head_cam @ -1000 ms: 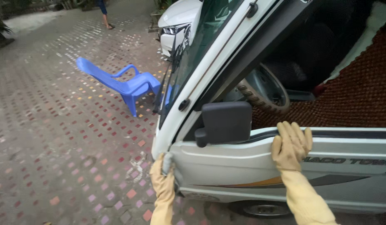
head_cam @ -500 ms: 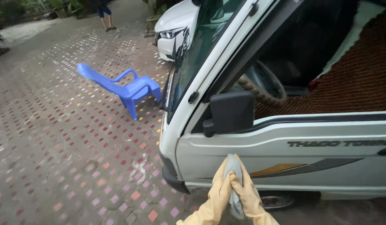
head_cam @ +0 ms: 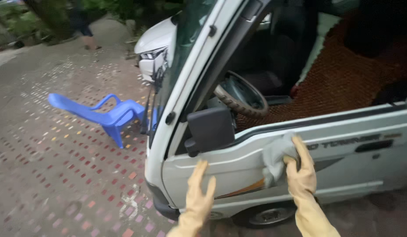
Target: The person wipes the front windshield and hood of a white van using a gray cloth. They clean the windshield wipers, the area around the 'THACO' and 'TOWNER' logos, and the side of the vehicle near the driver's door.
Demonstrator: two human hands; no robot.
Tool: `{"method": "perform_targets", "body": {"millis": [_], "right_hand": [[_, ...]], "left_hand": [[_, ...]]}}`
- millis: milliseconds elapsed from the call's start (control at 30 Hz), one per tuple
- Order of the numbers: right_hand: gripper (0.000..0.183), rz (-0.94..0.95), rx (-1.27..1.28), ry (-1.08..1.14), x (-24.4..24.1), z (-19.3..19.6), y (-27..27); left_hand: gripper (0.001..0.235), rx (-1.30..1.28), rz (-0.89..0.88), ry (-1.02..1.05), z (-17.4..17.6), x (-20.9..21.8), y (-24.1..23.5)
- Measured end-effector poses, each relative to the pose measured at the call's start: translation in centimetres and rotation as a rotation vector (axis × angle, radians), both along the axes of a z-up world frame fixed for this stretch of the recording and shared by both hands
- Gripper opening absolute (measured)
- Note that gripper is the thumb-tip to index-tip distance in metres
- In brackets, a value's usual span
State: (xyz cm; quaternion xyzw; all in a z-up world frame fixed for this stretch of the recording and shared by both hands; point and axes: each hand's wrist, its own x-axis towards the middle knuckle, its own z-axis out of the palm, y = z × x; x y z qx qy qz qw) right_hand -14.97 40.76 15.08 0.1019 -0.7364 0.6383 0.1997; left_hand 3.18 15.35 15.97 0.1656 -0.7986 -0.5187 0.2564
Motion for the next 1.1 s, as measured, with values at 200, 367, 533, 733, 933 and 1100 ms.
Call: {"method": "perform_targets", "body": {"millis": [200,367,533,733,933,1100], "right_hand": [[0.067,-0.257,0.829,0.761,-3.8,-2.0,-7.5],[0.067,-0.329,0.707,0.808,-9.1,-3.0,-5.8],[0.059,-0.423,0.461,0.432,-15.6,1.8,3.6],[0.057,-0.607,0.249,0.207,-15.0,0.4,4.1],[0.059,-0.755,0.524,0.648,-10.9,-7.4,-9.7],[0.060,-0.363,0.821,0.645,-3.7,-17.2,-20.6]], "left_hand": [[0.054,-0.746,0.339,0.698,-0.5,-5.3,-7.5],[0.058,-0.786,0.619,0.700,1.3,-5.5,-13.3],[0.062,-0.710,0.565,0.611,-0.8,-8.2,-17.0],[0.066,-0.785,0.615,0.672,-0.8,-8.8,-17.2],[0.063,-0.802,0.579,0.690,-1.0,-8.8,-17.5],[0.062,-0.804,0.535,0.705,-0.8,-8.4,-17.7]]}}
